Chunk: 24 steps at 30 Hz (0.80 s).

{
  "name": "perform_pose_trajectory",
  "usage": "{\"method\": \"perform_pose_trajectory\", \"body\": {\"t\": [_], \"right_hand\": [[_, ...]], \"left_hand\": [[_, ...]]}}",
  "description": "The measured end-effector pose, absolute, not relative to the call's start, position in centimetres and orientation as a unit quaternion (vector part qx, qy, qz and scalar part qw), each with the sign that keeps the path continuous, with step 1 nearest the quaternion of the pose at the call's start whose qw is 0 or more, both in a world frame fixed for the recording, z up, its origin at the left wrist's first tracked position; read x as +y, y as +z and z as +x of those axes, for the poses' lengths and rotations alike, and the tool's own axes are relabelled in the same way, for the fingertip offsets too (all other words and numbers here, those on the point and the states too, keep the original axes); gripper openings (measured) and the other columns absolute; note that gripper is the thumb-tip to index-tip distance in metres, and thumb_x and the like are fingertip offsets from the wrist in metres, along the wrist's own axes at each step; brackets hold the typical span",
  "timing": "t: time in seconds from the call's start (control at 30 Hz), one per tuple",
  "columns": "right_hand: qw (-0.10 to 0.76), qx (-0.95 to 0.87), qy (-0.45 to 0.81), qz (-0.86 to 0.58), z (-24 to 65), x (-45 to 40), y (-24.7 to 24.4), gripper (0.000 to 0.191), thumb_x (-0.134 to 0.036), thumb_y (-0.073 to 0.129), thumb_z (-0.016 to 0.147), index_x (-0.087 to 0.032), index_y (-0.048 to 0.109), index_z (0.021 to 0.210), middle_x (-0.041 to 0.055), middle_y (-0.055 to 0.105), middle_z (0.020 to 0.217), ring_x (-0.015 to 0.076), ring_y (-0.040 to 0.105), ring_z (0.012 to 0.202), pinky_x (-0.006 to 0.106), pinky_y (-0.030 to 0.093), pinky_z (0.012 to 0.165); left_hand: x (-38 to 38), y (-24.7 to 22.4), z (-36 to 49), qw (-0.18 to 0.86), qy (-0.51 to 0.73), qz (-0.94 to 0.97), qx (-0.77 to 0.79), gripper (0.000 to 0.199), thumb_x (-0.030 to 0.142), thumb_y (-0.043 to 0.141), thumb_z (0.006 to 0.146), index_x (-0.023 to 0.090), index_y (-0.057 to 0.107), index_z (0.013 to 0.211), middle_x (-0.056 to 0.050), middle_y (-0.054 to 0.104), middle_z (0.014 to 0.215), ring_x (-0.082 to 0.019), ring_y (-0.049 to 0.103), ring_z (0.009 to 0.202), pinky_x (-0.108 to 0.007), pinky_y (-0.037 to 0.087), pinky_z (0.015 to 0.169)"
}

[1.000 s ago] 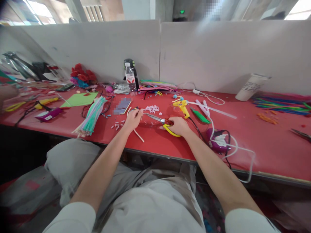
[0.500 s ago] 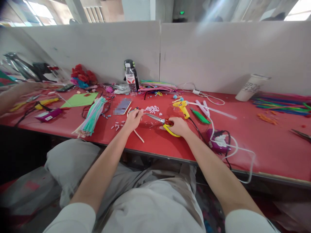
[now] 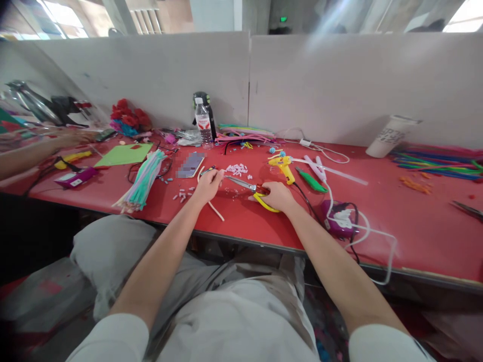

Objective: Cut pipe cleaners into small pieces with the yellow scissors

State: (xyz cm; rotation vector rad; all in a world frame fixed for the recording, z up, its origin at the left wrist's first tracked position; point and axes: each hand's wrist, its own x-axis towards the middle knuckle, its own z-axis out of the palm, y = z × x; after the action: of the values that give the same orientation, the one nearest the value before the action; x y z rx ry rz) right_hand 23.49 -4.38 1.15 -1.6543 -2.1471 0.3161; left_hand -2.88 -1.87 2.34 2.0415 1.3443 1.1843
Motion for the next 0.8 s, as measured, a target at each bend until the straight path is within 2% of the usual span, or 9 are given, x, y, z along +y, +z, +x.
{"method": "perform_pose_trajectory", "body": {"t": [0.37, 0.57, 0.8], "right_hand": [[0.214, -0.764, 0.131, -0.595, 23.77, -4.28, 0.96, 0.058, -0.075, 0.064, 0.066, -0.021, 0.045, 0.06, -0.002, 0.047, 0.056, 0.011, 0.037, 0.053, 0.026, 0.025, 0.051], [0.199, -0.765, 0.123, -0.599, 23.63, -4.43, 1.23, 0.056, -0.074, 0.065, 0.065, -0.021, 0.046, 0.06, -0.0013, 0.05, 0.058, 0.0117, 0.038, 0.053, 0.027, 0.024, 0.051], [0.198, -0.766, 0.121, -0.6, 23.49, -4.44, 1.26, 0.055, -0.073, 0.066, 0.064, -0.021, 0.047, 0.061, -0.0014, 0.051, 0.058, 0.012, 0.041, 0.053, 0.027, 0.026, 0.051]], "left_hand": [[-1.8, 2.22, -2.86, 0.212, 0.432, 0.734, 0.479, 0.043, 0.047, 0.04, 0.098, 0.019, 0.05, 0.067, 0.0, 0.057, 0.063, -0.013, 0.051, 0.06, -0.028, 0.039, 0.063], [-1.75, 2.21, -2.88, 0.216, 0.428, 0.731, 0.486, 0.045, 0.052, 0.04, 0.097, 0.019, 0.053, 0.07, -0.001, 0.06, 0.066, -0.014, 0.053, 0.061, -0.028, 0.039, 0.064], [-1.87, 2.32, -2.89, 0.226, 0.428, 0.731, 0.481, 0.043, 0.049, 0.041, 0.097, 0.019, 0.052, 0.069, -0.001, 0.06, 0.066, -0.013, 0.052, 0.061, -0.028, 0.04, 0.063]]}}
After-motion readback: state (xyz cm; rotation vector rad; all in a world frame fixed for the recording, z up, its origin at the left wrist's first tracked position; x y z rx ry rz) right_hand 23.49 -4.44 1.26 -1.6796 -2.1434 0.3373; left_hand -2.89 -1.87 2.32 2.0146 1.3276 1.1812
